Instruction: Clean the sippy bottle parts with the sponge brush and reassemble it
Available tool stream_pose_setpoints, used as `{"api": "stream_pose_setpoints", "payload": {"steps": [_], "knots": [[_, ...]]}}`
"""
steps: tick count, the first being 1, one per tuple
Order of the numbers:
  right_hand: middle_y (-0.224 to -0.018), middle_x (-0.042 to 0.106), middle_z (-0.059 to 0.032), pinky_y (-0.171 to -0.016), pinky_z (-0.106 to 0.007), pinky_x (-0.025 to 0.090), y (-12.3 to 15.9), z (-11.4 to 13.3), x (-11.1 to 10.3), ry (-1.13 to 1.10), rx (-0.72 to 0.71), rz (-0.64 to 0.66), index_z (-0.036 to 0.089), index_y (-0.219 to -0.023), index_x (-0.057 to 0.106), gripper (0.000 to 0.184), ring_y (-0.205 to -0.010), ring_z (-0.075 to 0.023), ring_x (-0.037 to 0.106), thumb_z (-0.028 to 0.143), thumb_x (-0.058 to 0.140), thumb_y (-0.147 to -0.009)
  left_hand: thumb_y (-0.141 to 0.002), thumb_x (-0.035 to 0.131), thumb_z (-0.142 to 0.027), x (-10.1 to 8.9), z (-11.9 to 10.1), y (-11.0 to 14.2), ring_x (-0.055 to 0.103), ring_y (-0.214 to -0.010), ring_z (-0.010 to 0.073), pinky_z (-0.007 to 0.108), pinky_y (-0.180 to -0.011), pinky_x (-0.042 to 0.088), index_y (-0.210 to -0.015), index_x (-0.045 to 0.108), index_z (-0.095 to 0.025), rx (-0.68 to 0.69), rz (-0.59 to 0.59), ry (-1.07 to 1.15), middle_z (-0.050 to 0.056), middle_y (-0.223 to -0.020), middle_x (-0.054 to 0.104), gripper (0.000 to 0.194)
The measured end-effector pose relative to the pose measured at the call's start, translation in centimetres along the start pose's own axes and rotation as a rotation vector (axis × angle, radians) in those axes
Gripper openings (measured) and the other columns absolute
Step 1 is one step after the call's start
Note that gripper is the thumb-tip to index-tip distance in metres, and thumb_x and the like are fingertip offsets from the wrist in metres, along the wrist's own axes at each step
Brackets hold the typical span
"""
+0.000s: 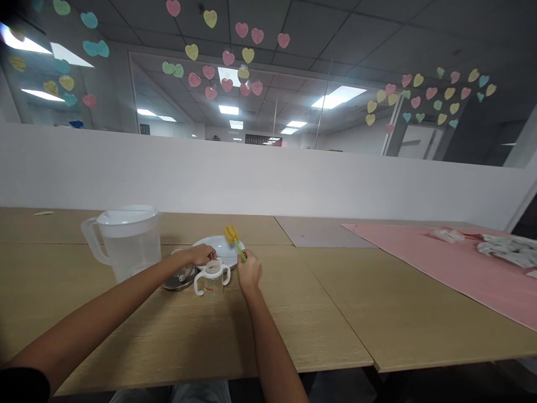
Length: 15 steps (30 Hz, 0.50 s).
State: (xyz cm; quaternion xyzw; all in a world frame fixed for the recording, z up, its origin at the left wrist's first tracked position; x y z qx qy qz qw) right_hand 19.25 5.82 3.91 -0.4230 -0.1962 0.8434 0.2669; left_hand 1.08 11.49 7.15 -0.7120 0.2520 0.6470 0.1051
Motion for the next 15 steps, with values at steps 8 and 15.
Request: {"api": "stream_pose_setpoints", "payload": {"steps": [8,15], "knots": [[-0.095,0.067,-0.0052,-0.062,-0.023,0.037,0.07,-0.12,-0.11,0.003,0.023,-0.04,0.02,-0.094,0.066,0.019,-0.08,-0.0166,0.062,0.025,0.052,-0.082,-0.088,0.054,-0.032,0.1,0.47,-0.4,0.058,-0.098,0.0195,0.04,-0.083,0.05,-0.112,0.055,-0.015,-0.029,-0.003,-0.012,0.008,-0.112,0.057,0.03],[-0.099,0.065,-0.0046,-0.063,-0.023,0.037,0.03,-0.18,0.0,-0.009,0.016,-0.06,0.02,-0.093,0.066,0.018,-0.079,-0.0157,0.061,0.025,0.052,-0.082,-0.088,0.053,-0.035,-0.22,0.1,-0.02,0.058,-0.098,0.0196,0.041,-0.084,0.049,-0.115,0.053,-0.015,-0.04,-0.083,-0.066,0.008,-0.114,0.057,0.033]]}}
Point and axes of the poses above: each hand's wrist, its own y-axis away from the middle knuckle, its own x-axis out of the palm, z = x × y, the point moved 2 cm from there along -y, towards the middle knuckle
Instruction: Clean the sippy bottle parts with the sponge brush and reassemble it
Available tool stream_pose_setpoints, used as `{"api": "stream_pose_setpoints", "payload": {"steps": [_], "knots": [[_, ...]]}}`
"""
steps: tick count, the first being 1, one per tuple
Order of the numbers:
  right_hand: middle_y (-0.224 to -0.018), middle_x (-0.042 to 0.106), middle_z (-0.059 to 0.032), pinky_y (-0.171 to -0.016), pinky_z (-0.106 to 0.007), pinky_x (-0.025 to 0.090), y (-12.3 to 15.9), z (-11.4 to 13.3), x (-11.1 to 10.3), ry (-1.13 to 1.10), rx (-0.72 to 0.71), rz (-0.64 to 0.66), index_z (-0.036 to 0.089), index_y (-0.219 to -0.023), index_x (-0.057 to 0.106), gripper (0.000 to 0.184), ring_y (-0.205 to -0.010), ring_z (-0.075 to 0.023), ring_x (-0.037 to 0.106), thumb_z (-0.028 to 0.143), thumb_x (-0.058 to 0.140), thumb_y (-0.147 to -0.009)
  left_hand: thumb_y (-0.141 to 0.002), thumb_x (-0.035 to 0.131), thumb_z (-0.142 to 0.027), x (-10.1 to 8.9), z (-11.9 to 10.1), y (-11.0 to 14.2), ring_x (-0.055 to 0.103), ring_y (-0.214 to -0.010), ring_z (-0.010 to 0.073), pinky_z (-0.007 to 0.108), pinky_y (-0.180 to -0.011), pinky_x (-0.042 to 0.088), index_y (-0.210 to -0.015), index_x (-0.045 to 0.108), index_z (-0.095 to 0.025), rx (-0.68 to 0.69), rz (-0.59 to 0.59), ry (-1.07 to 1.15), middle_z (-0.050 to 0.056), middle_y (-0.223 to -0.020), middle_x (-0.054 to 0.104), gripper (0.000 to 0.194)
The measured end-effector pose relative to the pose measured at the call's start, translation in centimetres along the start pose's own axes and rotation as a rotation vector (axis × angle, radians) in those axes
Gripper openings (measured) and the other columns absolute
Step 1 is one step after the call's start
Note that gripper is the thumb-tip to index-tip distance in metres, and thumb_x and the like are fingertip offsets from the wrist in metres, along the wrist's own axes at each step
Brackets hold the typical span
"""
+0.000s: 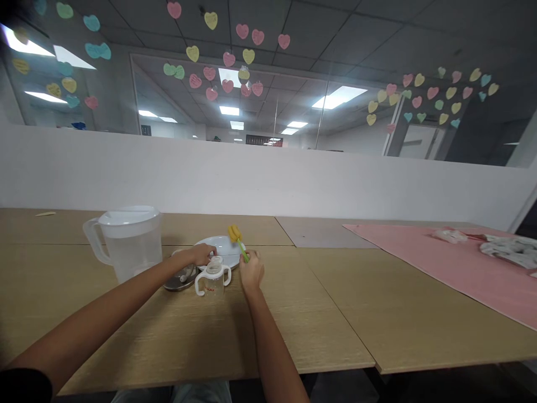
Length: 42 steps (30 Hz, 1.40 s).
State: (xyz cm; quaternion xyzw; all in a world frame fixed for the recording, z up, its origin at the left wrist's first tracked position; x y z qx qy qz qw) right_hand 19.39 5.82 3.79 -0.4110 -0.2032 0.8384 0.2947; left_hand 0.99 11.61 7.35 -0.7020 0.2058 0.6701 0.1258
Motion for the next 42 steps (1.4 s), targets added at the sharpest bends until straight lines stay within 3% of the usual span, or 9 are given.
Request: {"api": "stream_pose_setpoints", "payload": {"steps": [9,17,22,27,32,37,42], "knots": [[-0.101,0.065,-0.0041,-0.065,-0.024,0.037,0.3,0.5,-0.4,-0.03,-0.013,0.004,0.02,-0.095,0.065,0.02,-0.083,-0.0162,0.06,0.029,0.051,-0.085,-0.088,0.042,-0.027,-1.2,1.1,1.0,0.06,-0.094,0.019,0.026,-0.079,0.044,-0.105,0.06,-0.022,0.05,-0.094,-0.008,0.006,-0.104,0.066,0.026],[-0.098,0.066,-0.005,-0.065,-0.023,0.037,0.3,0.6,-0.5,-0.029,-0.033,-0.005,0.019,-0.096,0.065,0.021,-0.082,-0.0161,0.06,0.028,0.05,-0.085,-0.075,0.053,-0.021,-0.1,0.5,0.8,0.062,-0.086,0.0195,0.026,-0.074,0.044,-0.087,0.064,-0.02,0.06,-0.142,0.077,0.005,-0.091,0.069,0.016],[-0.087,0.069,-0.0046,-0.062,-0.023,0.035,0.6,1.1,-0.6,-0.022,-0.079,0.005,0.019,-0.096,0.066,0.025,-0.076,-0.0167,0.061,0.034,0.049,-0.086,-0.072,0.056,-0.026,-1.2,1.7,0.5,0.062,-0.081,0.0203,0.028,-0.073,0.045,-0.081,0.064,-0.017,0.053,-0.313,0.263,0.006,-0.086,0.069,0.015],[-0.087,0.07,-0.004,-0.059,-0.022,0.035,1.1,1.8,-0.5,0.02,-0.245,-0.024,0.021,-0.094,0.069,0.026,-0.073,-0.0157,0.062,0.036,0.048,-0.088,-0.077,0.051,-0.039,-3.3,3.9,-0.1,0.063,-0.083,0.0187,0.027,-0.073,0.048,-0.089,0.061,-0.015,0.013,-0.56,0.529,0.007,-0.09,0.069,0.029],[-0.079,0.07,-0.0039,-0.056,-0.021,0.035,1.3,1.7,-0.1,0.078,-0.419,-0.075,0.022,-0.097,0.069,0.026,-0.067,-0.0136,0.062,0.035,0.048,-0.089,-0.08,0.046,-0.04,-4.2,5.0,-0.1,0.063,-0.075,0.0185,0.029,-0.069,0.048,-0.11,0.057,-0.01,-0.047,-0.742,0.71,0.009,-0.085,0.069,0.043],[-0.074,0.069,-0.0044,-0.056,-0.021,0.038,1.4,1.7,-0.4,0.016,-0.541,-0.196,0.02,-0.097,0.069,0.027,-0.063,-0.0124,0.062,0.034,0.047,-0.09,-0.079,0.047,-0.037,-4.3,5.3,0.4,0.061,-0.074,0.0184,0.031,-0.071,0.046,-0.113,0.059,-0.013,-0.031,-0.827,0.772,0.007,-0.081,0.068,0.043],[-0.075,0.069,-0.0064,-0.059,-0.021,0.041,1.5,1.7,-0.6,-0.077,-0.519,-0.312,0.019,-0.1,0.069,0.032,-0.063,-0.0128,0.062,0.035,0.042,-0.093,-0.074,0.053,-0.035,-4.4,5.2,0.8,0.062,-0.076,0.0186,0.031,-0.073,0.046,-0.099,0.06,-0.017,0.025,-0.827,0.807,0.004,-0.078,0.068,0.031]]}}
Point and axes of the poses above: each hand's wrist, its own y-axis away from the middle knuckle, its own x-axis out of the palm, z = x × y, the point moved 2 cm from there along -y, towards the middle knuckle
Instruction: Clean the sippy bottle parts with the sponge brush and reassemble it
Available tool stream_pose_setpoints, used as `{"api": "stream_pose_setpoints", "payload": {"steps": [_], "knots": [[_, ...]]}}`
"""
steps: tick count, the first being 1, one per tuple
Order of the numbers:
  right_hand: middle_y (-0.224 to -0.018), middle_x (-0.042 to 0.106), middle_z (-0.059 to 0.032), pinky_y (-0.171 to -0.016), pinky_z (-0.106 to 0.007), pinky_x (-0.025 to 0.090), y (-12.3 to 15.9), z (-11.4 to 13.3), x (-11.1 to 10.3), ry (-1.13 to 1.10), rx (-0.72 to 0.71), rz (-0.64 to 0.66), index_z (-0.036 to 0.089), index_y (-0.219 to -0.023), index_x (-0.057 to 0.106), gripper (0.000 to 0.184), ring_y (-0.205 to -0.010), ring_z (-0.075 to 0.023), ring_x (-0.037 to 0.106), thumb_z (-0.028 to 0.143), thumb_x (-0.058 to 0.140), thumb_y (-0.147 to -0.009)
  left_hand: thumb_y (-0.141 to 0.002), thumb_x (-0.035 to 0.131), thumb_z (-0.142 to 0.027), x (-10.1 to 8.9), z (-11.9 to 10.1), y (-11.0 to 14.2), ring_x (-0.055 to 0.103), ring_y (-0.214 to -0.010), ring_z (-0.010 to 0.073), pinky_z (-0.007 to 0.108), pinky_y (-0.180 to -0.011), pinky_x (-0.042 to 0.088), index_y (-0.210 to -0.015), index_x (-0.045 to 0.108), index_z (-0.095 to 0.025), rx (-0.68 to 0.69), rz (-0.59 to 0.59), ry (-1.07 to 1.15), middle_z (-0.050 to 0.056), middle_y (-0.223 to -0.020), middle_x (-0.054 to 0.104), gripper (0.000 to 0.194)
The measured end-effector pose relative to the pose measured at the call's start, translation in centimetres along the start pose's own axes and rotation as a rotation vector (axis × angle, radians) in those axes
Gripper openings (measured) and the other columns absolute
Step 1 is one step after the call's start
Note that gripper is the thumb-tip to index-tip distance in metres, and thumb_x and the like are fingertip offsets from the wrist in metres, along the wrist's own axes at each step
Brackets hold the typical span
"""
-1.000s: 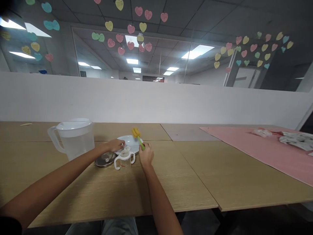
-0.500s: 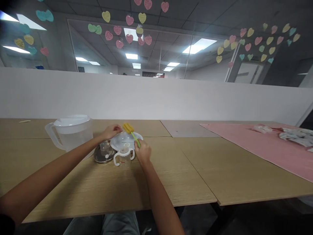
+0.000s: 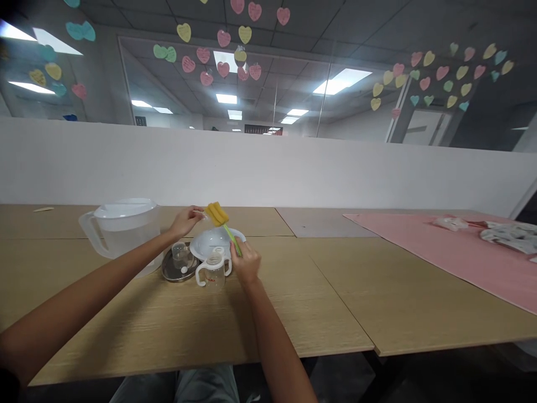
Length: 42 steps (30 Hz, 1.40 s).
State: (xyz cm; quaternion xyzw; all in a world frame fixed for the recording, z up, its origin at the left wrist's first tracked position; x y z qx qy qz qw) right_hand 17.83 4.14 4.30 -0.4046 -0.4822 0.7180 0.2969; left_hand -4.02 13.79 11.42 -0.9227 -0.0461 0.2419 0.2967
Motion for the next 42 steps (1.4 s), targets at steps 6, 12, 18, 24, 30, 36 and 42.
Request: {"api": "stream_pose_setpoints", "payload": {"steps": [6,12,18,24,30,36,42], "knots": [[-0.073,0.069,-0.0048,-0.052,-0.021,0.036,-0.1,-0.5,0.3,0.111,0.018,0.064,0.021,-0.098,0.07,0.028,-0.058,-0.0125,0.06,0.036,0.047,-0.091,-0.076,0.053,-0.039,-0.6,-1.1,0.6,0.063,-0.084,0.0186,0.032,-0.078,0.046,-0.091,0.055,-0.019,0.07,0.068,0.04,0.004,-0.088,0.069,0.025],[-0.081,0.07,-0.0051,-0.054,-0.021,0.037,-0.2,-1.0,0.3,0.113,0.134,0.108,0.021,-0.098,0.07,0.026,-0.064,-0.0132,0.062,0.034,0.048,-0.09,-0.078,0.05,-0.039,-0.9,-1.6,1.0,0.062,-0.093,0.0179,0.031,-0.081,0.047,-0.091,0.053,-0.02,0.105,0.099,-0.025,0.005,-0.1,0.066,0.023],[-0.073,0.069,-0.0032,-0.053,-0.021,0.037,0.2,-0.5,0.8,0.101,-0.053,0.115,0.023,-0.099,0.07,0.024,-0.06,-0.0117,0.061,0.033,0.051,-0.089,-0.08,0.047,-0.039,-1.5,-1.5,0.5,0.06,-0.088,0.0192,0.032,-0.078,0.047,-0.094,0.053,-0.017,0.035,-0.02,-0.245,0.01,-0.102,0.061,0.027],[-0.072,0.069,-0.0041,-0.054,-0.02,0.038,0.3,-0.5,0.7,0.09,-0.092,0.05,0.021,-0.098,0.07,0.026,-0.059,-0.0109,0.061,0.034,0.049,-0.091,-0.071,0.058,-0.04,-3.4,-1.5,1.1,0.06,-0.084,0.0285,0.038,-0.077,0.043,-0.07,0.057,-0.018,-0.046,0.081,-0.537,0.009,-0.078,0.064,0.022],[-0.067,0.067,-0.0032,-0.054,-0.021,0.038,0.2,-0.7,0.8,0.084,-0.1,0.038,0.021,-0.098,0.07,0.025,-0.056,-0.011,0.059,0.034,0.05,-0.09,-0.049,0.072,-0.025,-4.4,0.1,2.9,0.062,-0.079,0.0339,0.04,-0.073,0.043,-0.047,0.053,-0.018,-0.1,0.301,-0.714,0.011,-0.062,0.063,0.02],[-0.071,0.069,-0.0044,-0.055,-0.021,0.039,0.2,-0.7,0.7,0.09,-0.073,0.058,0.021,-0.1,0.069,0.025,-0.058,-0.0118,0.06,0.033,0.049,-0.09,-0.048,0.069,-0.027,-3.2,2.3,5.8,0.061,-0.064,0.0261,0.034,-0.063,0.043,-0.043,0.056,-0.02,-0.119,0.461,-0.714,0.006,-0.051,0.059,0.015],[-0.073,0.069,-0.0051,-0.054,-0.021,0.038,0.3,-0.7,0.8,0.087,-0.072,0.062,0.02,-0.096,0.07,0.026,-0.06,-0.0119,0.06,0.034,0.048,-0.091,-0.052,0.066,-0.027,-3.1,1.8,4.5,0.062,-0.072,0.0287,0.035,-0.067,0.044,-0.06,0.064,-0.022,-0.101,0.456,-0.679,0.008,-0.064,0.065,0.009]]}}
Point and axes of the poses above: each hand's wrist, its own y-axis away from the middle knuckle, its own x-axis out of the palm, z = x × y, the point moved 2 cm from there along -y, towards the middle knuckle
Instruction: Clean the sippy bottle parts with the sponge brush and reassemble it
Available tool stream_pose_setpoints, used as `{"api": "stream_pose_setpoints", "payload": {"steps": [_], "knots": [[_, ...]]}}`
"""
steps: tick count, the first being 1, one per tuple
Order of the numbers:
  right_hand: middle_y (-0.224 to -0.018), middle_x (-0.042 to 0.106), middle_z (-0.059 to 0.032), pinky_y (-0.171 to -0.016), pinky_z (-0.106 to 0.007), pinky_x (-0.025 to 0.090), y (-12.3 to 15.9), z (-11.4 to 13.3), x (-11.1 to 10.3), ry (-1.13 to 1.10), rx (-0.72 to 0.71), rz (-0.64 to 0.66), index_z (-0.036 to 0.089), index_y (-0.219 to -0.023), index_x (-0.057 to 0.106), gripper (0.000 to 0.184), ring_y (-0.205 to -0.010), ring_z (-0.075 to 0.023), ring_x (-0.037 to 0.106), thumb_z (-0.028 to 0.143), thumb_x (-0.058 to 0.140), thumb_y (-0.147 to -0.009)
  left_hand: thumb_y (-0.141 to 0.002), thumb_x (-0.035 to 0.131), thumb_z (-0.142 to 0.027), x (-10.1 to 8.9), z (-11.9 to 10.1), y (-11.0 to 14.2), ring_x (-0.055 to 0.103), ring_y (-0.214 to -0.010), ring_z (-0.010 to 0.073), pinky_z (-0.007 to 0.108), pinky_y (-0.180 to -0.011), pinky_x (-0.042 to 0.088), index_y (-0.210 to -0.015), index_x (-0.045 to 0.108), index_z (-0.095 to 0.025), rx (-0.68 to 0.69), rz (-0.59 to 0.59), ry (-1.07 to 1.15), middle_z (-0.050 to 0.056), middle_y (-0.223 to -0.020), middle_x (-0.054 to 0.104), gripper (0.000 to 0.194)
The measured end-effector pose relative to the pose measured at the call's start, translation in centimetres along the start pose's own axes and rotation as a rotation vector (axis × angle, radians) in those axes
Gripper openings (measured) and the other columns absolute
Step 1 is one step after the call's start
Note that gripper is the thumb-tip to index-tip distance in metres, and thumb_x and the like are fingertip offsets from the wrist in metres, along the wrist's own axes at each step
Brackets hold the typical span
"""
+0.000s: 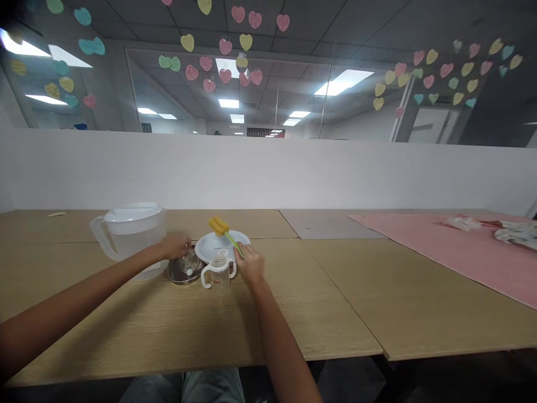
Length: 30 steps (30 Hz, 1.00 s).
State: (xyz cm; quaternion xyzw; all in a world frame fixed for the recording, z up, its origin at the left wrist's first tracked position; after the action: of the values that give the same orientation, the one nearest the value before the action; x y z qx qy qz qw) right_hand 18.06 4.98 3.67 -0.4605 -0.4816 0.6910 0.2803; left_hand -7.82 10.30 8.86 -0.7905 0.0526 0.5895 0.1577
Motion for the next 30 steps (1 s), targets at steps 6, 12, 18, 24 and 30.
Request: {"api": "stream_pose_setpoints", "payload": {"steps": [6,12,18,24,30], "knots": [[-0.072,0.069,-0.0049,-0.054,-0.021,0.038,-0.1,-0.2,-0.1,0.01,0.004,-0.006,0.02,-0.095,0.07,0.025,-0.059,-0.0118,0.061,0.033,0.049,-0.09,-0.066,0.064,-0.027,1.2,-4.5,-2.8,0.063,-0.084,0.0243,0.03,-0.075,0.044,-0.083,0.07,-0.023,0.123,0.068,0.096,0.007,-0.087,0.07,0.019],[-0.073,0.069,-0.0056,-0.054,-0.021,0.038,-0.2,-0.3,-0.2,0.021,0.0,0.014,0.019,-0.096,0.069,0.027,-0.06,-0.0122,0.061,0.034,0.047,-0.091,-0.086,0.055,-0.033,5.3,-7.0,-3.9,0.06,-0.091,0.0176,0.036,-0.081,0.05,-0.102,0.06,-0.016,0.113,0.285,0.163,0.006,-0.105,0.062,0.024],[-0.072,0.069,-0.0053,-0.052,-0.022,0.036,-0.2,-0.2,0.0,0.042,0.011,0.024,0.02,-0.097,0.069,0.027,-0.057,-0.0121,0.06,0.035,0.047,-0.091,-0.089,0.052,-0.034,5.1,-5.7,-4.2,0.059,-0.094,0.0188,0.036,-0.08,0.051,-0.106,0.058,-0.015,0.108,0.298,0.295,0.006,-0.109,0.059,0.026],[-0.074,0.07,-0.0041,-0.052,-0.022,0.035,-0.1,-0.2,0.0,0.049,0.035,0.027,0.02,-0.095,0.069,0.025,-0.058,-0.0124,0.061,0.033,0.048,-0.091,-0.063,0.07,-0.035,0.8,-4.5,-4.0,0.059,-0.074,0.0176,0.025,-0.064,0.047,-0.072,0.065,-0.018,0.173,0.222,0.514,0.0,-0.074,0.063,0.019],[-0.072,0.069,-0.0043,-0.052,-0.021,0.035,0.0,-0.2,-0.1,0.044,-0.011,0.051,0.02,-0.097,0.069,0.026,-0.058,-0.012,0.061,0.033,0.047,-0.092,-0.062,0.067,-0.047,-2.2,-3.1,-2.7,0.058,-0.078,0.0185,0.026,-0.064,0.047,-0.075,0.063,-0.018,0.146,0.117,0.719,0.004,-0.08,0.064,0.033]]}}
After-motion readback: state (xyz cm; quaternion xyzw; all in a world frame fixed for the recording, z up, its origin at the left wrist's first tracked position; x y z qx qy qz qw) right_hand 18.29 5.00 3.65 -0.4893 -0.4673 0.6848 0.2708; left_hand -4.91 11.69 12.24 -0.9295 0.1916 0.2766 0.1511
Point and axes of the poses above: each hand's wrist, its own y-axis away from the middle knuckle, its own x-axis out of the palm, z = x × y, the point moved 2 cm from there along -y, towards the middle knuckle
